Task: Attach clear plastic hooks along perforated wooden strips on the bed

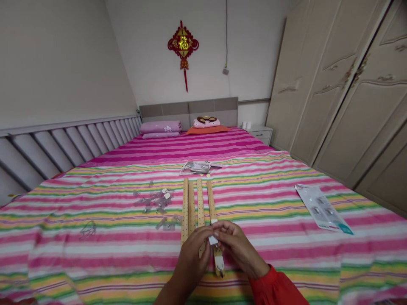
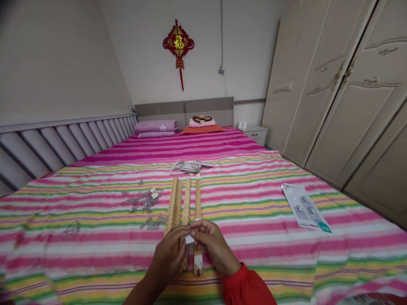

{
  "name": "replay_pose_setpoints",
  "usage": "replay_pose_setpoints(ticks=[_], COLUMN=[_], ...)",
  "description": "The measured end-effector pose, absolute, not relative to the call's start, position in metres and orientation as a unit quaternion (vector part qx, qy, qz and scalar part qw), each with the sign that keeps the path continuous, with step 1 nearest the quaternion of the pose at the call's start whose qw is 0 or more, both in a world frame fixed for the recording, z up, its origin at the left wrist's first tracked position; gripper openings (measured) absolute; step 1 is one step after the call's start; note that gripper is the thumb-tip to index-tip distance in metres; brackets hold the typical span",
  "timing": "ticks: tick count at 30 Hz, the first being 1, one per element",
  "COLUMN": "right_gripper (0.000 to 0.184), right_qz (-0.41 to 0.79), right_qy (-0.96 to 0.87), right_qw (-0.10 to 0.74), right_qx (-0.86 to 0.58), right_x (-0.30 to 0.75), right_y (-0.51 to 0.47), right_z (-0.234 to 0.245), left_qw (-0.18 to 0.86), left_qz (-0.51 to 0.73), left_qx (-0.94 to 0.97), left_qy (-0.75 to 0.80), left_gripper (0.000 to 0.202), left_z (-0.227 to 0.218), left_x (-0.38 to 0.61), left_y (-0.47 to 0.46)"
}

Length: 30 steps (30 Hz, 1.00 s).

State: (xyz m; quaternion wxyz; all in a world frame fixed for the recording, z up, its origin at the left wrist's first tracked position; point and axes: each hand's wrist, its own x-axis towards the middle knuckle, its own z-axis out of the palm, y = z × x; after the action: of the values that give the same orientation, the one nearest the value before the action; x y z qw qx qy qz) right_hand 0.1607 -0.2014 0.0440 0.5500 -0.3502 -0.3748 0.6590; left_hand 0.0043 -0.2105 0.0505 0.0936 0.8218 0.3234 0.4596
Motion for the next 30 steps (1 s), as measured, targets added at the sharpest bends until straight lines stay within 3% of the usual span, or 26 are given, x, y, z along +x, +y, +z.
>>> replay_pose_setpoints(ticks=[6, 14, 16, 21, 30], right_gripper=[0.038, 0.032, 0.033, 0.030, 0.036], right_qz=[0.673, 0.660, 0.644, 0.622, 0.582], right_qy=[-0.371, -0.339, -0.317, -0.310, -0.384], right_qw=[0.540, 0.572, 0.599, 0.619, 0.588], right_qx=[-0.343, -0.351, -0.356, -0.365, -0.410], right_x=[0.164, 0.163, 0.161, 0.152, 0.153], right_y=[-0.200, -0.201, -0.199, -0.199, -0.200], right_z=[0.044, 0.039, 0.035, 0.032, 0.030], left_qw=[0.231, 0.464, 0.473, 0.483, 0.519], left_qz=[0.411, 0.404, 0.438, 0.506, 0.510], left_qx=[0.800, 0.687, 0.642, 0.528, 0.496], left_qy=[0.371, 0.387, 0.415, 0.482, 0.474], left_gripper=[0.052, 0.077, 0.070, 0.026, 0.020], left_z=[0.059, 0.051, 0.047, 0.043, 0.053], left_x=[0.006, 0.000, 0.005, 0.022, 0.024], left_y=[-0.203, -0.198, -0.200, -0.202, -0.188])
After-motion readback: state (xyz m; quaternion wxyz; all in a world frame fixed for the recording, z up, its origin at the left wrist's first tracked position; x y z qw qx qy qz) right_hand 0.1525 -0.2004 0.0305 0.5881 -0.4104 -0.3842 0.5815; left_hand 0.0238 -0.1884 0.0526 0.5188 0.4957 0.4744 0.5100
